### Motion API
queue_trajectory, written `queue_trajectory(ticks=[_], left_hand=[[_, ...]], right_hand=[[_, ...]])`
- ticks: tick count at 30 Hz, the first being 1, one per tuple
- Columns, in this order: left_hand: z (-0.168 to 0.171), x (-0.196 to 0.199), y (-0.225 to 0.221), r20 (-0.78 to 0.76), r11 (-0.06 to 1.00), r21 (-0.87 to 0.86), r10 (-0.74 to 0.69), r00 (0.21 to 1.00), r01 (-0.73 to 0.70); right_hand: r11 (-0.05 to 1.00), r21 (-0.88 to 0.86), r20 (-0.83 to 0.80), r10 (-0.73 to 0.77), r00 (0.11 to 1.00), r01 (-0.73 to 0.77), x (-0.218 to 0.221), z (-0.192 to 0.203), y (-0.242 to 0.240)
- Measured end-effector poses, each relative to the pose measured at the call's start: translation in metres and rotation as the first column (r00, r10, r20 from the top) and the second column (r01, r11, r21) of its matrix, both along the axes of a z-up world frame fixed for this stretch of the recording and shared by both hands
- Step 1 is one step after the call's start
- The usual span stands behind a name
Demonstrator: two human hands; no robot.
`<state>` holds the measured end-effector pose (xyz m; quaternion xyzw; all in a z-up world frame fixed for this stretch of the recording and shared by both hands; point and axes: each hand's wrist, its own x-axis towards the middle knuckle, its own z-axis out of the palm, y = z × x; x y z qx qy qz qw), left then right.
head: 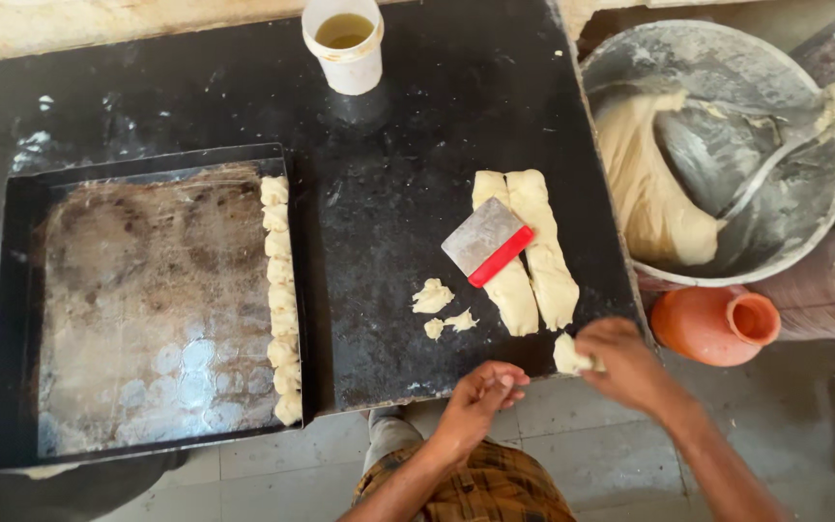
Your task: The person cuts dough into small segments using a metal scraper and rolls them into small balls by hand. The balls are then placed onto metal baking trays.
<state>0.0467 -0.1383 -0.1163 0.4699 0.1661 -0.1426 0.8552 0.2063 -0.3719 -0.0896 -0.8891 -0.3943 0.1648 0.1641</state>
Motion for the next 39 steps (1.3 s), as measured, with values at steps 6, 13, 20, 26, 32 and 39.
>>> queue_trajectory(ticks=[6,13,20,26,32,39], left_hand=[[0.015,0.005,-0.018,-0.031,0.987,-0.162,0.005,1.000,-0.010],[0.035,-0.001,0.007,0.093,0.968,0.222,0.100,0.991,-0.119],[0.049,-0.015,0.050,0.188,0.924,0.331,0.137,0.973,-0.194],[0.063,-0.015,0.097,-0.019,0.930,0.205,0.315,0.949,-0.305],[0.080,-0.018,0.154,-0.157,0.897,-0.256,0.330,0.931,-0.361],[0.109,-0.036,0.176,0.155,0.934,0.354,-0.015,0.988,-0.042]], right_hand=[[0.835,0.320,-0.516,-0.243,0.822,0.447,-0.044,-0.002,0.015],[0.650,0.434,-0.786,-0.065,0.615,0.624,-0.048,-0.009,0.039],[0.831,0.270,-0.805,-0.082,0.588,0.486,-0.033,0.023,0.120],[0.767,0.606,0.311,0.017,0.950,-0.212,-0.080,0.049,0.188],[0.742,0.589,0.442,0.034,0.896,-0.319,-0.087,0.066,0.226],[0.464,0.804,-0.511,0.222,0.831,0.371,-0.083,0.071,0.252]])
